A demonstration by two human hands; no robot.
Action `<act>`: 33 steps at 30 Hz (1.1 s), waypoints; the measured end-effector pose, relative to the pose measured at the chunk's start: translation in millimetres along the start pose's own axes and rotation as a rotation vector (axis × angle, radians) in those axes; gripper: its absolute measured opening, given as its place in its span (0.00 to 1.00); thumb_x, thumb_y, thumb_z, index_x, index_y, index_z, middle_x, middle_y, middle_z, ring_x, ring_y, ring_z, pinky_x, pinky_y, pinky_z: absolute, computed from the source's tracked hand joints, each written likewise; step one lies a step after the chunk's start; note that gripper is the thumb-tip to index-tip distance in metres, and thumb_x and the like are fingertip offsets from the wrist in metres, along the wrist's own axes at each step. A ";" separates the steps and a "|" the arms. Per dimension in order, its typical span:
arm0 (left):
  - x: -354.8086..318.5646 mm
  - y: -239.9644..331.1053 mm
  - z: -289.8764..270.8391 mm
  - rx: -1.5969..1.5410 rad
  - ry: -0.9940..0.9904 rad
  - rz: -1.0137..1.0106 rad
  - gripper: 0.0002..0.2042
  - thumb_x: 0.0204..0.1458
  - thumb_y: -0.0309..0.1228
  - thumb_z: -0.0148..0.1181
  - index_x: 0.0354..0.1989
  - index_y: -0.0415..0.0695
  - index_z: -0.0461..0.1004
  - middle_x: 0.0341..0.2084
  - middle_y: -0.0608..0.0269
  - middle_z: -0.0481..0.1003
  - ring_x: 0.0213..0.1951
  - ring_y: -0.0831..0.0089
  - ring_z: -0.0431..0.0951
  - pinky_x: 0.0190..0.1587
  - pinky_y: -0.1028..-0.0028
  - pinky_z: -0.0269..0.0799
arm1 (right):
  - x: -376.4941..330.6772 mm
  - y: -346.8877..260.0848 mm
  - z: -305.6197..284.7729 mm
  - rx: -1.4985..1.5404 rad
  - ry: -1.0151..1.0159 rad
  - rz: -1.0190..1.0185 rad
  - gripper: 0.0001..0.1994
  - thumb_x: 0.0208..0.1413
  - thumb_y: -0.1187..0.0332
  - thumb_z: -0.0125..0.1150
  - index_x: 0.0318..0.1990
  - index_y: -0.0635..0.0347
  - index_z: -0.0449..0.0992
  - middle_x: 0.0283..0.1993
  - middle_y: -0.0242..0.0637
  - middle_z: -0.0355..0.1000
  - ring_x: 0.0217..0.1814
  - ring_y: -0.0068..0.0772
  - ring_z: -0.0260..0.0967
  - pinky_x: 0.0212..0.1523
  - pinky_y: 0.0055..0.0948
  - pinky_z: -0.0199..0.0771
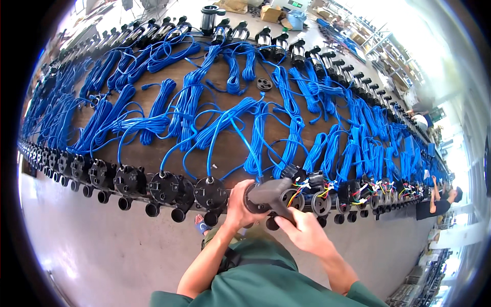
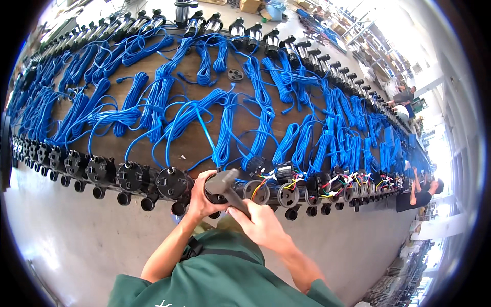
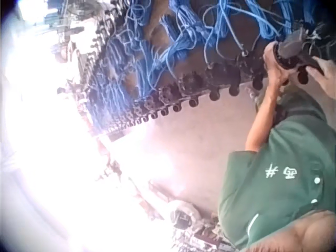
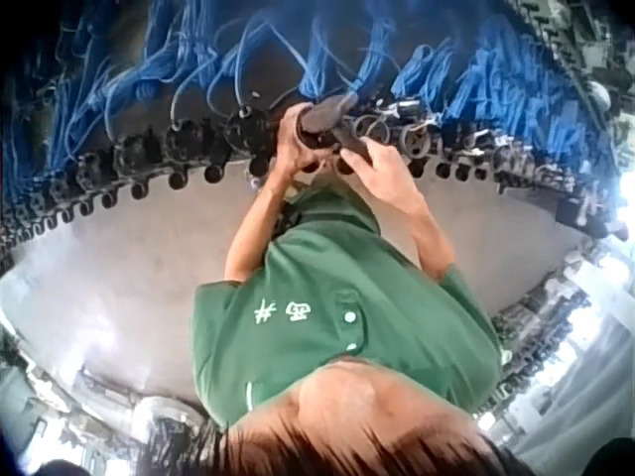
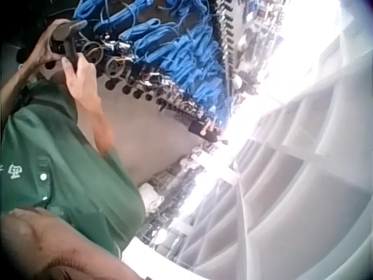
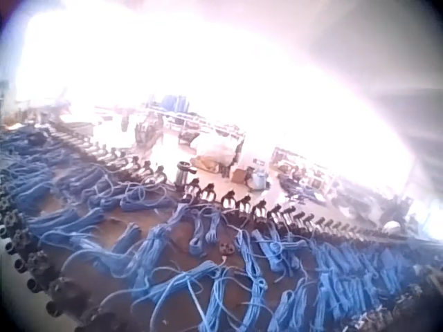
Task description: The person uses a hammer to secure components into black circular bases that are connected to long blue cables at a warehouse workstation.
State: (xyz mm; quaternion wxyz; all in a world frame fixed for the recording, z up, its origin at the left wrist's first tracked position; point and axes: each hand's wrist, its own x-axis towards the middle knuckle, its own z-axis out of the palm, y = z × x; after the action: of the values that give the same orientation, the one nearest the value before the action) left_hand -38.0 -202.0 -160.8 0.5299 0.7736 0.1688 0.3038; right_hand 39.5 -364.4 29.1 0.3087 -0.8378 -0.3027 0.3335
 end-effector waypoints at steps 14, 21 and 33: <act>-2.5 0.4 2.1 -0.013 -0.064 0.012 0.53 0.28 0.33 0.85 0.68 0.38 0.60 0.59 0.50 0.68 0.59 0.56 0.74 0.65 0.59 0.70 | -20.1 68.1 -11.9 0.345 0.083 0.182 0.14 0.70 0.57 0.61 0.38 0.59 0.72 0.26 0.24 0.68 0.26 0.15 0.63 0.27 0.22 0.66; -104.9 -3.0 29.0 0.355 0.002 -0.426 0.52 0.38 0.32 0.82 0.72 0.38 0.54 0.66 0.47 0.62 0.65 0.55 0.67 0.61 0.53 0.70 | -41.3 99.9 11.8 0.549 0.307 0.069 0.16 0.69 0.59 0.63 0.35 0.64 0.75 0.25 0.25 0.66 0.27 0.17 0.59 0.28 0.25 0.63; -122.0 -97.8 74.9 -0.054 -0.082 -0.608 0.19 0.46 0.27 0.71 0.49 0.44 0.78 0.39 0.67 0.78 0.40 0.74 0.77 0.45 0.68 0.76 | -41.2 157.7 36.6 0.563 0.085 0.377 0.20 0.68 0.56 0.64 0.31 0.64 0.73 0.22 0.26 0.67 0.24 0.17 0.60 0.25 0.27 0.63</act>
State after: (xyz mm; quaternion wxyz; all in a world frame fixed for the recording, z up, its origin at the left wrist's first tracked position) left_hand -75.9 -289.6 -305.5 0.6234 0.6847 0.3629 0.1041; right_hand 35.3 -481.0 -90.4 0.4732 -0.7739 -0.0254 0.4202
